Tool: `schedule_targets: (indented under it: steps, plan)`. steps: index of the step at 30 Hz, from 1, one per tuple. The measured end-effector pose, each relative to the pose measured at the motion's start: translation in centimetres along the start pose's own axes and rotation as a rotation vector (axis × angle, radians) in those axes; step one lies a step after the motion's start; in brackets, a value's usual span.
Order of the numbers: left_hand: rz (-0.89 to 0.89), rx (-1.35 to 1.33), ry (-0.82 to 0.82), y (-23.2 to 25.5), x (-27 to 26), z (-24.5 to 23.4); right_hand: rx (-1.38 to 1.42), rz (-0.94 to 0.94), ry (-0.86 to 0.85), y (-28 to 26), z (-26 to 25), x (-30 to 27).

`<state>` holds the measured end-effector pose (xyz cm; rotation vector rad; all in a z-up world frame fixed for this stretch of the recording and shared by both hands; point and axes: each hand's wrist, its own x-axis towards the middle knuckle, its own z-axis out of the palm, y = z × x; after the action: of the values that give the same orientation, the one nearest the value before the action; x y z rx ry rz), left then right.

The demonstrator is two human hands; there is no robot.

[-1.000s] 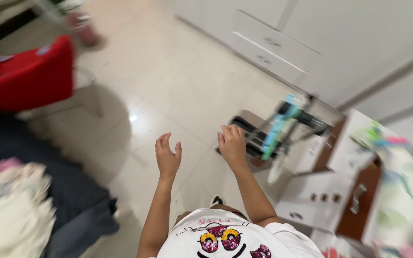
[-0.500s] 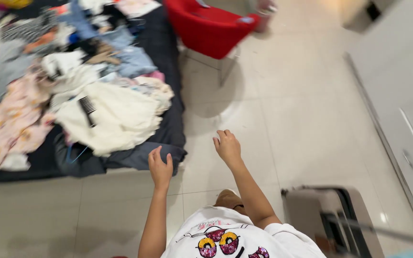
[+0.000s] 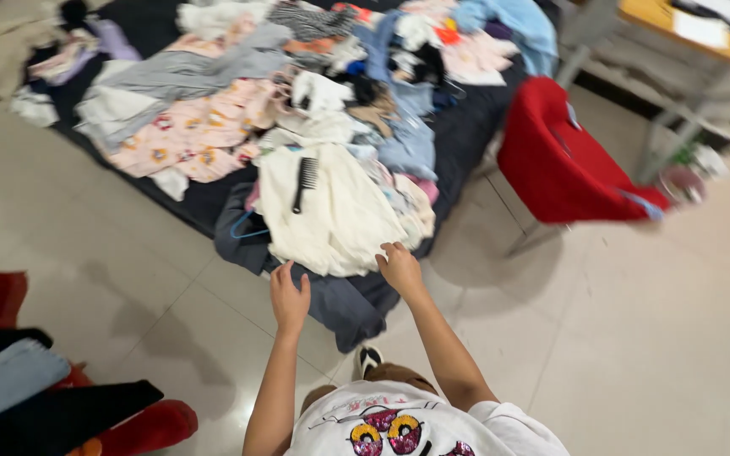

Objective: The person sorts and folds various clothing items from a pile on a bed. They handle hangers, a white t-shirt, a pair of jeans, and a black garment, placing folded items on a nearby chair and suitcase.

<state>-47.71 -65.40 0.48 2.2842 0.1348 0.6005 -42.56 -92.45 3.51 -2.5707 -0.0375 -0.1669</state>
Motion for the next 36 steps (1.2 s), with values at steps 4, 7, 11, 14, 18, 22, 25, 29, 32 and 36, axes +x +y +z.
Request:
schedule_targets:
  steps: [4, 7, 11, 14, 18, 22, 25, 29, 32, 36]
  plan:
    - [-0.056, 0.076, 0.093, -2.1, 3.3, 0.2, 0.057, -0.046, -0.197, -1.7, 5.1, 7.2]
    - [-0.106, 0.112, 0.102, -4.0, 5.1, 0.2, 0.128, -0.14, -0.252, -3.1, 10.1, 10.9]
    - [-0.165, 0.133, 0.084, -6.7, 8.9, 1.1, 0.204, -0.159, -0.293, -4.7, 16.2, 14.5]
    - [-0.143, 0.115, 0.054, -9.0, 12.4, 2.3, 0.217, -0.093, -0.299, -6.5, 19.8, 17.1]
    - [-0.088, 0.073, 0.012, -12.0, 18.4, 3.0, 0.145, 0.106, -0.313, -9.7, 23.6, 20.9]
    - [-0.055, 0.063, -0.065, -13.9, 23.3, 4.4, 0.114, 0.312, -0.421, -11.4, 25.6, 23.5]
    - [-0.027, 0.049, -0.173, -14.6, 25.5, 6.2, 0.174, 0.295, -0.356, -11.2, 26.2, 24.2]
    - [0.023, 0.083, -0.22, -13.9, 26.5, 8.5, 0.188, 0.374, -0.288, -9.1, 24.8, 24.5]
    - [0.024, 0.065, -0.267, -11.4, 26.4, 11.1, 0.161, 0.477, -0.191, -6.0, 22.2, 24.7]
    - [0.094, 0.015, -0.314, -5.4, 24.8, 16.4, 0.225, 0.496, -0.004, 1.2, 16.7, 23.3]
